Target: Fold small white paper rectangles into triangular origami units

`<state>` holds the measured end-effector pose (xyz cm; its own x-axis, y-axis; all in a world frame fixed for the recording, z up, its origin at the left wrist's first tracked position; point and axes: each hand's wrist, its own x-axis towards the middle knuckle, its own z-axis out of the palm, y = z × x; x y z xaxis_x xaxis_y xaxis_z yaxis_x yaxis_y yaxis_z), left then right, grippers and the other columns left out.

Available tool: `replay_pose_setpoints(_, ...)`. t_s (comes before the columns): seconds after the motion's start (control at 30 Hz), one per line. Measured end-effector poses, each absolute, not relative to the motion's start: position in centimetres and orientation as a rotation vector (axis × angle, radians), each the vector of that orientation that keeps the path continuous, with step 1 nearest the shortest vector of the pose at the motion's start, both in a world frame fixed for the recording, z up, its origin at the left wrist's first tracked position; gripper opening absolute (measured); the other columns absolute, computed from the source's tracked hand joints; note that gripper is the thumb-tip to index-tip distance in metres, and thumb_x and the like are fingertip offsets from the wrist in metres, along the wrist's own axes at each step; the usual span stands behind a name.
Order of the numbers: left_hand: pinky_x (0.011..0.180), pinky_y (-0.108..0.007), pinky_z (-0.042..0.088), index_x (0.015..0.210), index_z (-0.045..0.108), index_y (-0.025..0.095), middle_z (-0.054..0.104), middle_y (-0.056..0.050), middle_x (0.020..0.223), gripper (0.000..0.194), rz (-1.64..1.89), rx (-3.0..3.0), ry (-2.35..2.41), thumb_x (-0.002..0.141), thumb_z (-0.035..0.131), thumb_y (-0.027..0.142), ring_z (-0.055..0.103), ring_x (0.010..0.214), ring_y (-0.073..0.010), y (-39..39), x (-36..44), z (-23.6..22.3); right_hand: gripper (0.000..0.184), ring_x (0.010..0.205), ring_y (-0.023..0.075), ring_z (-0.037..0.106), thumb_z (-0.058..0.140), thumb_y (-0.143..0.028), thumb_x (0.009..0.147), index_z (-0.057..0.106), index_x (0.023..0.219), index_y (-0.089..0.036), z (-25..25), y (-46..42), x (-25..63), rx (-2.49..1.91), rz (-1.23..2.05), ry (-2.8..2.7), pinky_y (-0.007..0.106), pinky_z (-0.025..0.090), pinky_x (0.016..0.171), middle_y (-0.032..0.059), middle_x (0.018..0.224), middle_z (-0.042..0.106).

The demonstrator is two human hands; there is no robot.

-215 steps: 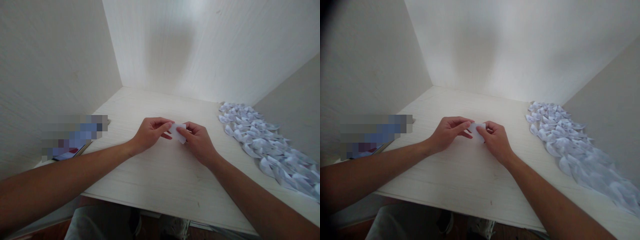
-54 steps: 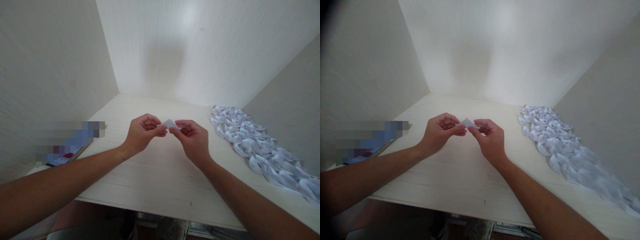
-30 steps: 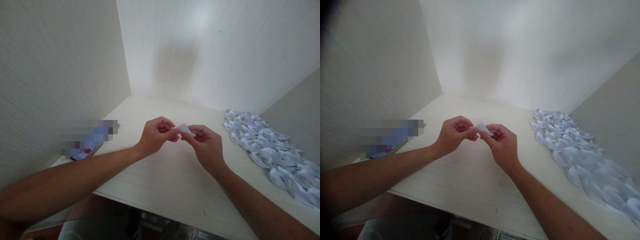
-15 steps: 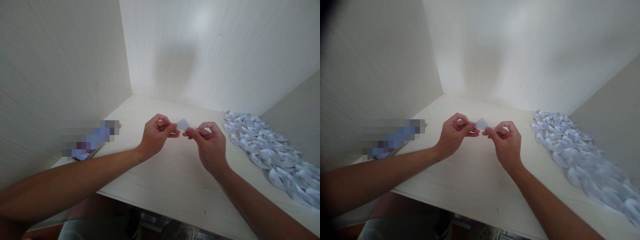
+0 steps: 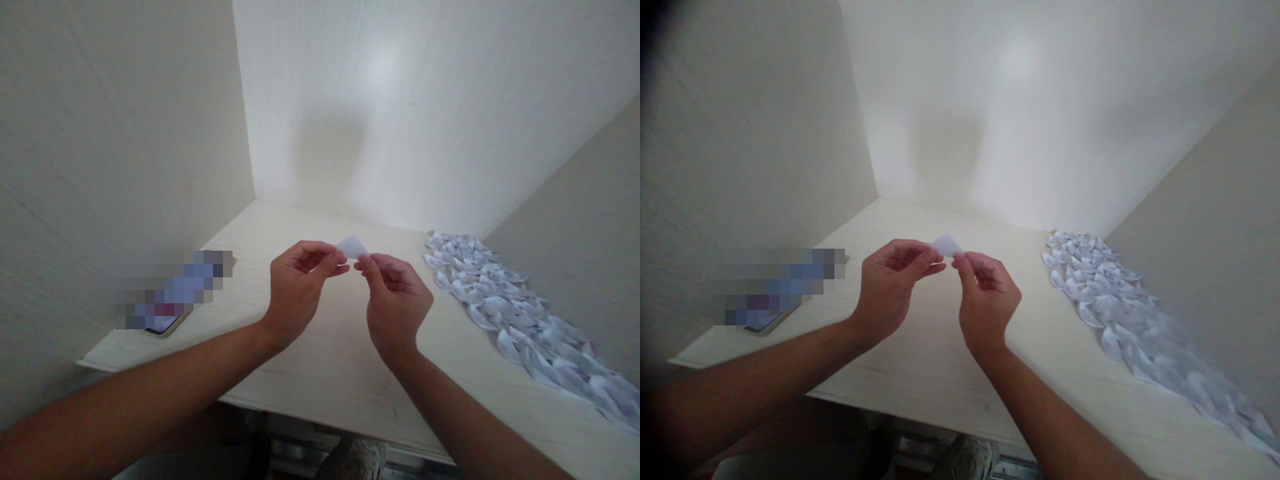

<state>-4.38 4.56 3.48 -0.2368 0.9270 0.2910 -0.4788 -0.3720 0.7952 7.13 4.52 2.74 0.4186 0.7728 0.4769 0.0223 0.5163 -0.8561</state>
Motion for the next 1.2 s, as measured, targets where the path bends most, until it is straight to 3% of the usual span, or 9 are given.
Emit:
replay_pose_setpoints(0.17, 0.074, -0.032, 0.068, 0.083, 0.075, 0.015, 0.076, -0.002, 0.077, 0.023, 1.892, 0.773, 0.651, 0.070, 0.091, 0.024, 0.074, 0.070, -0.0138, 3.1, -3.2, 4.5, 0.027, 0.077, 0.0191, 0.074, 0.091, -0.030, 0.068, 0.076, 0.087, -0.020, 3.5, 3.1, 6.0, -0.869, 0.708, -0.841, 0.040, 0.063, 0.082, 0.0015, 0.079, 0.078)
replay_pose_setpoints(0.3, 0.073, -0.031, 0.067, 0.085, 0.074, 0.016, 0.076, -0.001, 0.078, 0.022, 1.953, 0.680, 0.663, 0.072, 0.089, 0.023, 0.075, 0.070, -0.0144, 1.6, -1.7, 4.4, 0.028, 0.079, 0.0151, 0.071, 0.093, -0.027, 0.065, 0.076, 0.087, -0.023, 3.8, 2.2, 5.9, -0.769, 0.914, -0.721, 0.036, 0.059, 0.086, -0.0011, 0.082, 0.077)
replay_pose_setpoints(0.73, 0.071, -0.028, 0.067, 0.089, 0.075, 0.017, 0.079, -0.001, 0.079, 0.017, 2.056, 0.792, 0.791, 0.077, 0.086, 0.020, 0.078, 0.072, -0.0164, 0.2, -1.6, 3.1, 0.020, 0.082, 0.0126, 0.062, 0.090, -0.036, 0.077, 0.073, 0.078, -0.025, 3.2, 1.1, 7.3, -0.646, 1.284, -0.892, 0.031, 0.052, 0.084, -0.0026, 0.083, 0.069)
replay_pose_setpoints(1.2, 0.068, -0.026, 0.067, 0.091, 0.076, 0.016, 0.080, -0.003, 0.079, 0.018, 1.968, 0.946, 0.930, 0.078, 0.086, 0.023, 0.079, 0.071, -0.0181, -0.5, -3.1, 2.2, 0.022, 0.076, 0.0139, 0.059, 0.090, -0.041, 0.075, 0.076, 0.077, -0.024, 1.3, 1.3, 7.6, -0.744, 1.241, -0.925, 0.031, 0.048, 0.077, -0.0003, 0.078, 0.072)
